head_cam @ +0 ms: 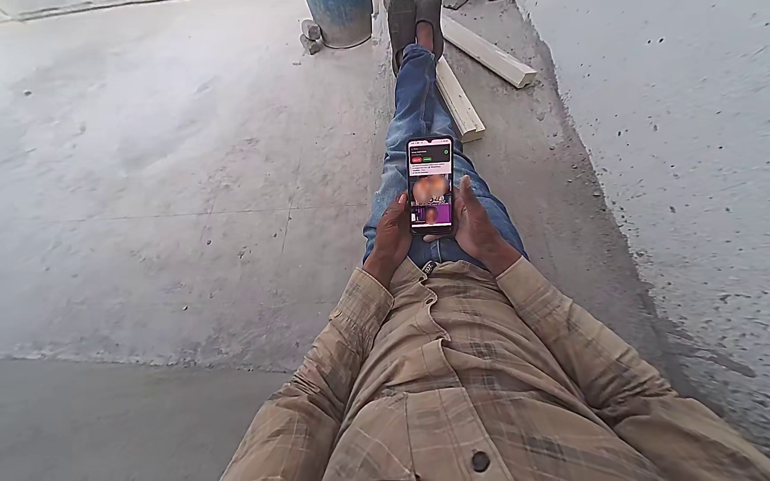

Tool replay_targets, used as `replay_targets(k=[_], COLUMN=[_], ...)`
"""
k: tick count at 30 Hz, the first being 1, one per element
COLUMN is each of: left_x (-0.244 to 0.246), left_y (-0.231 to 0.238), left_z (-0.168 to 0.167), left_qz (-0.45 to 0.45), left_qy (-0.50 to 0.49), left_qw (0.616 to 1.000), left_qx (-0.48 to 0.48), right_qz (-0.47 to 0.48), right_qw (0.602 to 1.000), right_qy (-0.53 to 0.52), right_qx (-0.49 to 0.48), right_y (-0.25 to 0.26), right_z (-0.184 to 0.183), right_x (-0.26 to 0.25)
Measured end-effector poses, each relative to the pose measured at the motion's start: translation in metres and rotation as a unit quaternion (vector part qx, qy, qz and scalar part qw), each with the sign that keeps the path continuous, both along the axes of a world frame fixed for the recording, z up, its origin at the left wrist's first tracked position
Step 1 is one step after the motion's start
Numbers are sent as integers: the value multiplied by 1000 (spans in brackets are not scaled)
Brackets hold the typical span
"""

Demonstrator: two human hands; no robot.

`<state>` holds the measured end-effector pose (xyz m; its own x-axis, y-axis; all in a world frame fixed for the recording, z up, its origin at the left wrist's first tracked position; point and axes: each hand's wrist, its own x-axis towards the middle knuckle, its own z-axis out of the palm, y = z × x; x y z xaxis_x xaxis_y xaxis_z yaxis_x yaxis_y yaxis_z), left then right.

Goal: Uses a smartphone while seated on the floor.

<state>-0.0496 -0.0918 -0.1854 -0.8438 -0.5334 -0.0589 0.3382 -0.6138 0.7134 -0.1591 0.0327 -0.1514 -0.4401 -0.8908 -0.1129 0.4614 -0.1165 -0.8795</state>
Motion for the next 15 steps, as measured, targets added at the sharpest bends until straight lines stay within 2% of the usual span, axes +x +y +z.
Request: replay_targets(k=[15], left_x=[4], left_y=[2], left_z=[0], left_qz=[-14], left_qy=[7], left_qw=[999], left_qx=[-28], right_qz=[5], right_qw=[1000], right_qy=[19], right_qx=[12], right_y=[5], right_z=[3], right_x=[2])
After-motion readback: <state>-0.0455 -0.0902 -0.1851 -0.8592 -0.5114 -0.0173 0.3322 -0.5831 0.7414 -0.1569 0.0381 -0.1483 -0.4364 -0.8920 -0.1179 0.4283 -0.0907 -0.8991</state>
